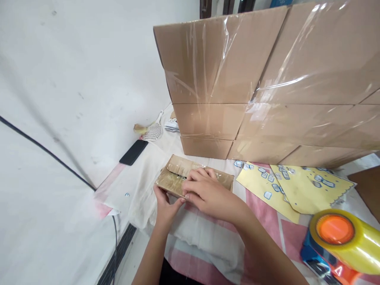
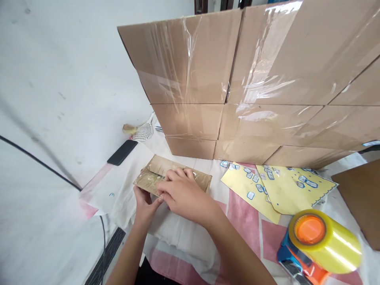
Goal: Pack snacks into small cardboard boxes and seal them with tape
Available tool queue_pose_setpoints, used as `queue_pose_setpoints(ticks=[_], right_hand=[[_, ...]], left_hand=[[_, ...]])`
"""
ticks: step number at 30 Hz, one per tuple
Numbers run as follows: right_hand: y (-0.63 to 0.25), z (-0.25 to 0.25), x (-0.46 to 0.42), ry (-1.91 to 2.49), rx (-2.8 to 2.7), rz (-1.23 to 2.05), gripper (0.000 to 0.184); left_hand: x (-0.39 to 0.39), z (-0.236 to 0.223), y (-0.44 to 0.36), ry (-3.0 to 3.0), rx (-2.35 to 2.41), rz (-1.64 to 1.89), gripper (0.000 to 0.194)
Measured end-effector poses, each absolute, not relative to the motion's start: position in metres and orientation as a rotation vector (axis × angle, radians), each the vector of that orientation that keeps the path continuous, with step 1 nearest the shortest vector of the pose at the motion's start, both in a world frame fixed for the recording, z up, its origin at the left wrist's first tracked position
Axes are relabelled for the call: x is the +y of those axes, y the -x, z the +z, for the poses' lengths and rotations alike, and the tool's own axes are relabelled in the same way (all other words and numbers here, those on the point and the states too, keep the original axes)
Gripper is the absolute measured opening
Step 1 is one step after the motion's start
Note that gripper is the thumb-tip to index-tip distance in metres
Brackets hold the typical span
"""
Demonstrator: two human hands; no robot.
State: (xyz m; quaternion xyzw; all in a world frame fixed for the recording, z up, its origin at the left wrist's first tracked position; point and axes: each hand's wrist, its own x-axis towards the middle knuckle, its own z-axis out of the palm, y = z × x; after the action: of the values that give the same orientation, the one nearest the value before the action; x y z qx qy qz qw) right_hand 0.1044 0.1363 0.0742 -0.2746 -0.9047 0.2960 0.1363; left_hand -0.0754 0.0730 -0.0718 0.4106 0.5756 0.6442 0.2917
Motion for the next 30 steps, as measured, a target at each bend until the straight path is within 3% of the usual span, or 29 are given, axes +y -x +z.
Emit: queue_pose_setpoints(ticks=[7,16,21,24,26,28,30], right_hand=[[-0.103,0.076,0.137,0.82,-2.579,0.882,0.019],[-0.102,0.072,0.134,0.802,-2.497,0.877,0.011],[-0.142,0.087,0.144,0.832,-1.984,0.55,0.039],[-0.174,0.076,0.144,0.961,-1.897,0.529,0.057],[-0.186,0.051,0.134,1.046,-1.935,0.613,0.086],[-0.19,0.018,0.118,1.071,-1.946,0.757,0.117],[-0.187,-0.015,0.101,1.062,-1.903,0.881,0.134]], left_hand=[[0.073,-0.079,0.076,-1.081,1.507,1.711,0.074],[0.074,-0.092,0.07,-1.059,1.574,1.779,0.092],[0.074,-0.094,0.072,-1.065,1.588,1.763,0.096],[0.073,-0.094,0.072,-1.071,1.614,1.735,0.099],[0.072,-0.091,0.073,-1.044,1.639,1.736,0.088],[0.07,-0.086,0.072,-1.004,1.662,1.732,0.065],[0.067,-0.081,0.072,-0.977,1.686,1.726,0.051]])
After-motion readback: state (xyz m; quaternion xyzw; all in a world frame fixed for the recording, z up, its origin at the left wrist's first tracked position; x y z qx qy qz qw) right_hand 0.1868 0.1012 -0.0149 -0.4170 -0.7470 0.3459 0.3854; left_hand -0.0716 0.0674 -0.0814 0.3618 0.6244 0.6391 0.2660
